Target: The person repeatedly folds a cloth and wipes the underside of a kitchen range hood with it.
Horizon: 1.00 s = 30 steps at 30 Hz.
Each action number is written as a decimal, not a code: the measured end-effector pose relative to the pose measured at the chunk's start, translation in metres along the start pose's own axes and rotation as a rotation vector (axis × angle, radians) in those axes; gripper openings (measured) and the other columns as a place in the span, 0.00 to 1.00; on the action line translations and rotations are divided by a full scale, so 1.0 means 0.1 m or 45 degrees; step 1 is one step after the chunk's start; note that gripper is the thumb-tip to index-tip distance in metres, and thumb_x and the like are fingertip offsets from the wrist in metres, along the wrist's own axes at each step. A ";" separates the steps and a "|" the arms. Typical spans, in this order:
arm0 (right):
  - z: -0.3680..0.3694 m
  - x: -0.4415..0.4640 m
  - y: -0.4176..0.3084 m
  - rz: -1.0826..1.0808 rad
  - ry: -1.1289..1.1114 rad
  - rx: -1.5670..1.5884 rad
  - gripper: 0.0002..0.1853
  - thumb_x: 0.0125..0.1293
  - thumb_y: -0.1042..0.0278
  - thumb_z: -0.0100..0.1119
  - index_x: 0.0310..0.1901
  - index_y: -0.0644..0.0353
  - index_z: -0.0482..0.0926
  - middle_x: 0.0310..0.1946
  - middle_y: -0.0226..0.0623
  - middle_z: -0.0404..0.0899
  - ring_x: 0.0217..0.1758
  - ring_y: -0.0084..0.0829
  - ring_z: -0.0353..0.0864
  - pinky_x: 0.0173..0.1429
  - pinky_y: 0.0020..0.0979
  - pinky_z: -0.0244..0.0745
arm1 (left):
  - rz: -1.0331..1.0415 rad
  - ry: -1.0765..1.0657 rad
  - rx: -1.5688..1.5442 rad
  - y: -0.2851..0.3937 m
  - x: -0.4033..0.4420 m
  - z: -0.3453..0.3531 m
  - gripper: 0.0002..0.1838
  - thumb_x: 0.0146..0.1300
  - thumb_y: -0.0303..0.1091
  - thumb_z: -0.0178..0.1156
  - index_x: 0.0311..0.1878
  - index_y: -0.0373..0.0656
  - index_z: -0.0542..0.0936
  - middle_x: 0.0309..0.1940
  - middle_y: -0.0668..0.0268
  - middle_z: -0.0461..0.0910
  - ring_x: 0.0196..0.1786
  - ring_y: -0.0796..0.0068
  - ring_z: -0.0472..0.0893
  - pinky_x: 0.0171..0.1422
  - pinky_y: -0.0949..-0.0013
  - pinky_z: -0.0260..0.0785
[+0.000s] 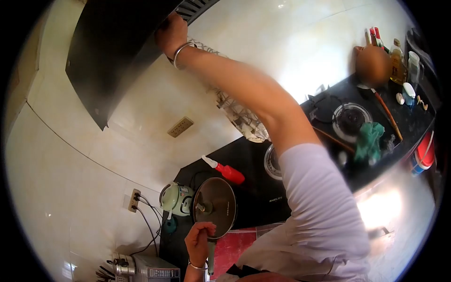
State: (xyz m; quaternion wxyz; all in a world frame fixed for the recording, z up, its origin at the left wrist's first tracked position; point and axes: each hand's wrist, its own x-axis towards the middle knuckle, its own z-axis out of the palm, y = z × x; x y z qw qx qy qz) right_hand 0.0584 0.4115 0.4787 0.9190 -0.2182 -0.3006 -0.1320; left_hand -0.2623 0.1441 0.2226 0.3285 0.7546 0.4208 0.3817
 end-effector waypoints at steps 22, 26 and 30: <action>-0.09 -0.06 -0.12 0.013 -0.126 0.467 0.07 0.49 0.86 0.51 0.30 0.66 0.68 0.25 0.52 0.73 0.29 0.46 0.74 0.35 0.35 0.70 | 0.033 -0.090 -0.061 0.04 0.31 0.21 0.16 0.55 0.13 0.41 0.39 0.32 0.77 0.33 0.63 0.79 0.34 0.79 0.76 0.41 0.76 0.69; -0.25 -0.08 -0.21 0.309 -0.350 0.675 0.07 0.49 0.85 0.54 0.28 0.65 0.67 0.25 0.49 0.73 0.32 0.36 0.75 0.36 0.32 0.69 | 0.069 -0.140 -0.037 0.03 0.37 0.21 0.15 0.54 0.13 0.41 0.39 0.33 0.77 0.31 0.63 0.78 0.34 0.78 0.76 0.40 0.76 0.69; -0.53 -0.24 -0.11 0.239 -0.430 0.717 0.08 0.53 0.85 0.55 0.29 0.63 0.67 0.28 0.40 0.75 0.34 0.26 0.75 0.36 0.27 0.70 | 0.108 -0.134 -0.049 -0.01 0.36 0.27 0.15 0.54 0.13 0.42 0.38 0.33 0.77 0.30 0.63 0.77 0.33 0.78 0.76 0.39 0.76 0.69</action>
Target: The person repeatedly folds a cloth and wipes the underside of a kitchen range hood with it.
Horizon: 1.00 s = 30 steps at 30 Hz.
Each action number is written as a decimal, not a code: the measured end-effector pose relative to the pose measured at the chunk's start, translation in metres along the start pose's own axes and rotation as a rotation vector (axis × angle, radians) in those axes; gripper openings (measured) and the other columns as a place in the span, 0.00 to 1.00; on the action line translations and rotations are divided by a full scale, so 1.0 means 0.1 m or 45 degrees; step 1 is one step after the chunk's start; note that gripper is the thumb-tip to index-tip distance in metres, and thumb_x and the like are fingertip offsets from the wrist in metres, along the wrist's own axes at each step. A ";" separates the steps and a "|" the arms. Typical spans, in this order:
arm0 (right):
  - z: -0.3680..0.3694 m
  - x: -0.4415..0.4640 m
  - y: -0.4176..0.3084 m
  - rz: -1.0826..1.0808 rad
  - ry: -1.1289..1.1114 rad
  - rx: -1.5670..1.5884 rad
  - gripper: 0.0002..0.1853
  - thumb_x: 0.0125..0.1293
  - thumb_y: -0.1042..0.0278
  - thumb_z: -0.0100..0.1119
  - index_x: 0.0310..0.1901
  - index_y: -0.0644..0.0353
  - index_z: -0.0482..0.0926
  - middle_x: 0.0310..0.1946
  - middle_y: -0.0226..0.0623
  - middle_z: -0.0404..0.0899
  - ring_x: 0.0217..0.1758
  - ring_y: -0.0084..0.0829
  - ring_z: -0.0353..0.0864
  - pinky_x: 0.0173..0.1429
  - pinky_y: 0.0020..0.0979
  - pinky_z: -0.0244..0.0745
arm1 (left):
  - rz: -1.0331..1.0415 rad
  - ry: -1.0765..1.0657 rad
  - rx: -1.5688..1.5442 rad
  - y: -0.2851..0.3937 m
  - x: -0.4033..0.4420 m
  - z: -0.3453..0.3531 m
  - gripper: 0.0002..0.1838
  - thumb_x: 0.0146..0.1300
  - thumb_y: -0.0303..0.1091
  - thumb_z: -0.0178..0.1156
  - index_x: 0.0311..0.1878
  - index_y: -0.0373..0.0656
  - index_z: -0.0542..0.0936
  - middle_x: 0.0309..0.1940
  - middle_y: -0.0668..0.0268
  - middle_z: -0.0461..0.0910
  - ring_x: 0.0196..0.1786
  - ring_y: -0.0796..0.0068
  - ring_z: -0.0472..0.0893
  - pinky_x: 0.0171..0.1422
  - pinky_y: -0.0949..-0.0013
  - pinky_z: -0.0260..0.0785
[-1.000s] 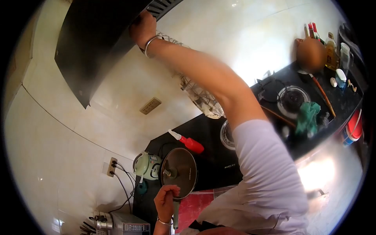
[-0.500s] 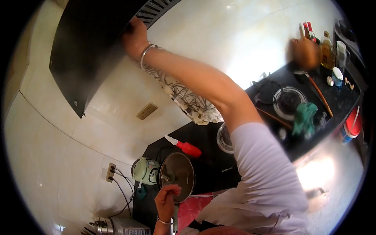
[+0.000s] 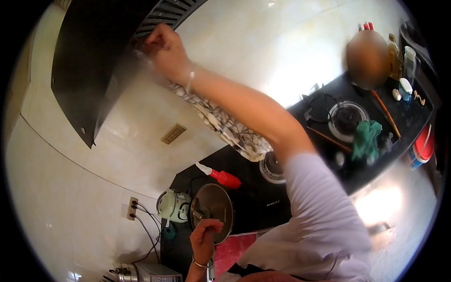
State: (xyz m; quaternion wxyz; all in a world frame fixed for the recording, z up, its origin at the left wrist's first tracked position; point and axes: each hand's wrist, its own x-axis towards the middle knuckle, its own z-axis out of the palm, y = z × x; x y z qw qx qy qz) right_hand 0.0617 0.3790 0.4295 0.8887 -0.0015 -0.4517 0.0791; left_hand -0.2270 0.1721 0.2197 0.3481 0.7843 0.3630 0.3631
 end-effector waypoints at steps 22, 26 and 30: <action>-1.01 -1.35 -0.53 0.636 -0.164 0.015 0.07 0.60 0.85 0.54 0.34 0.63 0.67 0.38 0.38 0.79 0.33 0.14 0.75 0.36 0.16 0.72 | 0.021 0.190 -0.257 0.30 1.65 0.72 0.14 0.65 0.33 0.54 0.50 0.36 0.72 0.39 0.64 0.78 0.37 0.79 0.77 0.39 0.77 0.70; -1.06 -1.42 -0.60 0.698 -0.111 -0.082 0.07 0.60 0.84 0.55 0.34 0.63 0.68 0.37 0.37 0.79 0.33 0.15 0.75 0.37 0.17 0.71 | 0.051 0.175 -0.228 0.26 1.80 0.85 0.14 0.63 0.35 0.57 0.48 0.36 0.73 0.36 0.66 0.78 0.36 0.80 0.77 0.37 0.77 0.70; -1.15 -1.45 -0.66 0.768 -0.129 -0.228 0.07 0.59 0.83 0.56 0.34 0.62 0.68 0.34 0.33 0.78 0.32 0.14 0.73 0.35 0.16 0.70 | 0.043 0.093 -0.270 0.09 1.89 0.95 0.11 0.63 0.33 0.57 0.44 0.37 0.74 0.34 0.69 0.77 0.35 0.81 0.76 0.37 0.77 0.70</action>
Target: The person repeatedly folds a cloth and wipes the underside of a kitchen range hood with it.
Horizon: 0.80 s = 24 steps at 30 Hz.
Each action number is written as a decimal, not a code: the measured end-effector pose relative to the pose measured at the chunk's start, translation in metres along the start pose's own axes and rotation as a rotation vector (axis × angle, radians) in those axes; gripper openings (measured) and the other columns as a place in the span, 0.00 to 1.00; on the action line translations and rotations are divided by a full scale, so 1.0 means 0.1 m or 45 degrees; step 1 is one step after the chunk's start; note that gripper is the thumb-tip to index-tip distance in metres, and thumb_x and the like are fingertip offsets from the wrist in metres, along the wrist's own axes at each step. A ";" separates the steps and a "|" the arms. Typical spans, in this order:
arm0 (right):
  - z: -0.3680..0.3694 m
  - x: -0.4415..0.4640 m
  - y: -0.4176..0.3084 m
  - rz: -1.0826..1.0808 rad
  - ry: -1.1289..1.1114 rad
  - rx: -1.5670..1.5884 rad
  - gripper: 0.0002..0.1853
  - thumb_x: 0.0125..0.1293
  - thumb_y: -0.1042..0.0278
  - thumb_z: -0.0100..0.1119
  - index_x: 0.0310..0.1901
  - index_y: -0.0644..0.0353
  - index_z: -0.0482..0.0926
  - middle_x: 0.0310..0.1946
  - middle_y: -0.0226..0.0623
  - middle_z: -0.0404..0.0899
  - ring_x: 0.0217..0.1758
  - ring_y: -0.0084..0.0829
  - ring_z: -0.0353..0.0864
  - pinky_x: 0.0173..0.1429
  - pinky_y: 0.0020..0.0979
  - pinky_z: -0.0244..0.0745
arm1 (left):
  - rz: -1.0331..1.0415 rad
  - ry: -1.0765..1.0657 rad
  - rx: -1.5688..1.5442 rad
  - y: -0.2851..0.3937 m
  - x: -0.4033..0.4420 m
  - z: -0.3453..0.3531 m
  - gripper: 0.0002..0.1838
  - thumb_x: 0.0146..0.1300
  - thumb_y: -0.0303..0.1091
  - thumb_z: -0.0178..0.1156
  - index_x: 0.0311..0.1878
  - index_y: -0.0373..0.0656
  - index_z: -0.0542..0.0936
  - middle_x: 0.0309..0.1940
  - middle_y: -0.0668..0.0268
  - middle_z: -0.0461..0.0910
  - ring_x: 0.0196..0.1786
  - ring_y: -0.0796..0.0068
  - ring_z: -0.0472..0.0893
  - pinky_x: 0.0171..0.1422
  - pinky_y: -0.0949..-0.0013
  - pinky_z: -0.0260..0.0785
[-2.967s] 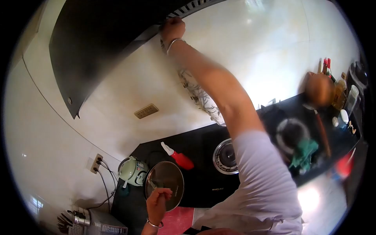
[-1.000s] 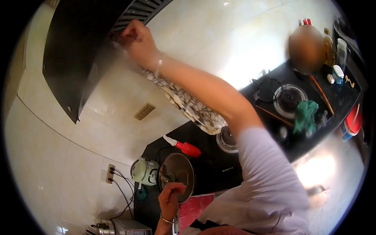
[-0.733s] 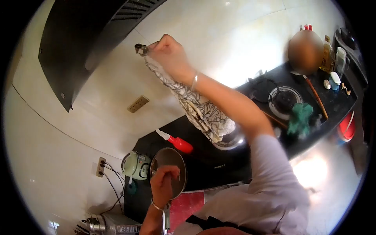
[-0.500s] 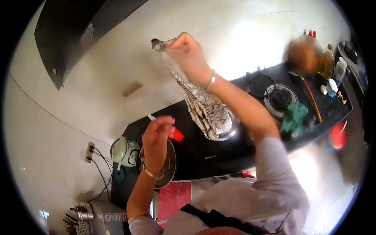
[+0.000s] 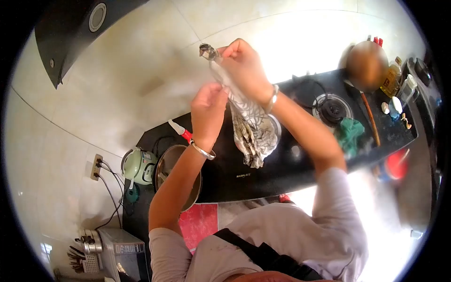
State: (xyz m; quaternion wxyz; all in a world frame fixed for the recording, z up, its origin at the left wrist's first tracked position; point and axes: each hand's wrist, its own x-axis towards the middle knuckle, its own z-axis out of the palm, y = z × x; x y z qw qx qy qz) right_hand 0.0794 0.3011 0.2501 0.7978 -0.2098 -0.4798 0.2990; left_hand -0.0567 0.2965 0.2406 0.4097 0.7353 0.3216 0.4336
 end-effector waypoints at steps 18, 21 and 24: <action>-0.36 -0.06 0.13 0.216 -0.020 0.002 0.10 0.60 0.84 0.54 0.44 0.65 0.71 0.34 0.29 0.78 0.34 0.14 0.74 0.37 0.15 0.70 | 0.619 -0.312 0.789 -0.25 0.31 -0.37 0.13 0.64 0.28 0.50 0.50 0.33 0.71 0.43 0.64 0.76 0.43 0.76 0.76 0.49 0.75 0.68; -0.40 -0.08 0.17 0.215 -0.002 -0.016 0.10 0.60 0.84 0.54 0.43 0.64 0.72 0.34 0.29 0.78 0.35 0.14 0.74 0.39 0.16 0.69 | -0.353 -0.223 -0.483 -0.26 0.37 -0.32 0.14 0.65 0.28 0.49 0.51 0.32 0.72 0.48 0.63 0.76 0.46 0.76 0.76 0.53 0.76 0.67; -0.43 -0.08 0.24 0.122 0.024 -0.090 0.09 0.59 0.84 0.55 0.42 0.63 0.73 0.34 0.28 0.78 0.35 0.15 0.74 0.39 0.17 0.69 | -0.416 -0.123 -0.405 -0.19 0.40 -0.30 0.13 0.66 0.29 0.48 0.51 0.33 0.72 0.46 0.63 0.76 0.47 0.75 0.76 0.54 0.76 0.66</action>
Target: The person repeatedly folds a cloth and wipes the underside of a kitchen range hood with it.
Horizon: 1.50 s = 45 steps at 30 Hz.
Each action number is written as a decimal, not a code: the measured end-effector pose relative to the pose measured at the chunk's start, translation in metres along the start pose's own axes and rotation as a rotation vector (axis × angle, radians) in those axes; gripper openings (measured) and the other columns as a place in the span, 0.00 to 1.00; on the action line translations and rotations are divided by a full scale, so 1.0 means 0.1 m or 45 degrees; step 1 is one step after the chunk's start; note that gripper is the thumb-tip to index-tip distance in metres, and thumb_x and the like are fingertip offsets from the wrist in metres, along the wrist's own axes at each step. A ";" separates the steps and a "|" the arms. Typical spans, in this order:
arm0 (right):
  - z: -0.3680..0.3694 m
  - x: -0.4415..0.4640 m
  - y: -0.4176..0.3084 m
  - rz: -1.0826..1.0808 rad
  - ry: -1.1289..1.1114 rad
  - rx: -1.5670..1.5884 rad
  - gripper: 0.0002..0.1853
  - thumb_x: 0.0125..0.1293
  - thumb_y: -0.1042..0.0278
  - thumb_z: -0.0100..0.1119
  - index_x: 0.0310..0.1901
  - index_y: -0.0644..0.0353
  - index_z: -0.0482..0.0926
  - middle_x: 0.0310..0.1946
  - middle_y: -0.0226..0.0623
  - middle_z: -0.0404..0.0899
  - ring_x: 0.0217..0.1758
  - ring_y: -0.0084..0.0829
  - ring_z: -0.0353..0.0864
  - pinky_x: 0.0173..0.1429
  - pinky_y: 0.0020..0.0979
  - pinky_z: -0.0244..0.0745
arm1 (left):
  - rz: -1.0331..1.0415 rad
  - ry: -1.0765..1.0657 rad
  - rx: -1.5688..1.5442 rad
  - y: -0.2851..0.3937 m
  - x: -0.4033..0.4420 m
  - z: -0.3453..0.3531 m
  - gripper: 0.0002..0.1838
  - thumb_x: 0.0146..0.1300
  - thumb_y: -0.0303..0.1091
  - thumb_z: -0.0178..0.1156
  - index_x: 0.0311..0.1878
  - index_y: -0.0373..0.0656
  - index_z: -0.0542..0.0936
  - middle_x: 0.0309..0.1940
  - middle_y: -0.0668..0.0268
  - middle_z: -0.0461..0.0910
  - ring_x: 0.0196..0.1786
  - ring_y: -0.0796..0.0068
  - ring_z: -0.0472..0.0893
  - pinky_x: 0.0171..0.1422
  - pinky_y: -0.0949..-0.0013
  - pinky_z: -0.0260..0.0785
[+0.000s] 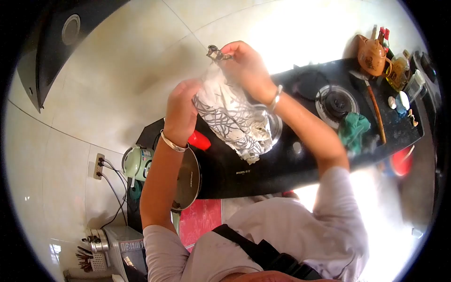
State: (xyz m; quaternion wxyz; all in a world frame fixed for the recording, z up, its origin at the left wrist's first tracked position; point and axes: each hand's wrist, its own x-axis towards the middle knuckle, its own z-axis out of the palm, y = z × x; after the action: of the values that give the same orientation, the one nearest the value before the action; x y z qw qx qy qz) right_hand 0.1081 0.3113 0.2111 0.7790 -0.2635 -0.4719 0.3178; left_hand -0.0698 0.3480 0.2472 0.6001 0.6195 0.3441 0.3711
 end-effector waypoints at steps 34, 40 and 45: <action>0.06 -0.18 0.50 -0.295 -0.078 -0.391 0.12 0.57 0.72 0.62 0.43 0.62 0.75 0.25 0.37 0.73 0.26 0.27 0.73 0.32 0.25 0.69 | 0.382 0.083 0.053 -0.23 0.05 0.09 0.08 0.64 0.24 0.54 0.46 0.37 0.75 0.39 0.70 0.76 0.40 0.84 0.72 0.45 0.79 0.65; 0.12 -0.08 0.37 0.018 -0.180 -0.388 0.12 0.58 0.72 0.61 0.43 0.62 0.74 0.27 0.38 0.73 0.25 0.27 0.71 0.32 0.26 0.69 | 0.373 0.124 0.131 -0.18 0.06 0.11 0.10 0.67 0.29 0.52 0.49 0.37 0.73 0.41 0.69 0.75 0.42 0.83 0.73 0.47 0.78 0.66; 0.20 -0.01 0.39 -0.240 -0.016 -0.470 0.12 0.57 0.74 0.60 0.43 0.63 0.73 0.31 0.44 0.76 0.30 0.41 0.77 0.33 0.32 0.72 | 0.252 0.127 0.268 -0.12 0.06 0.08 0.12 0.68 0.32 0.51 0.52 0.39 0.72 0.40 0.71 0.76 0.38 0.86 0.73 0.39 0.81 0.66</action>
State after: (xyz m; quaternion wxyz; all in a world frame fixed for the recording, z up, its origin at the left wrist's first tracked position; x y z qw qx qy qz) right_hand 0.0798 0.3390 0.1912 0.7407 -0.3545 -0.5497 0.1532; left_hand -0.0592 0.3497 0.2356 0.4743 0.6907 0.3478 0.4207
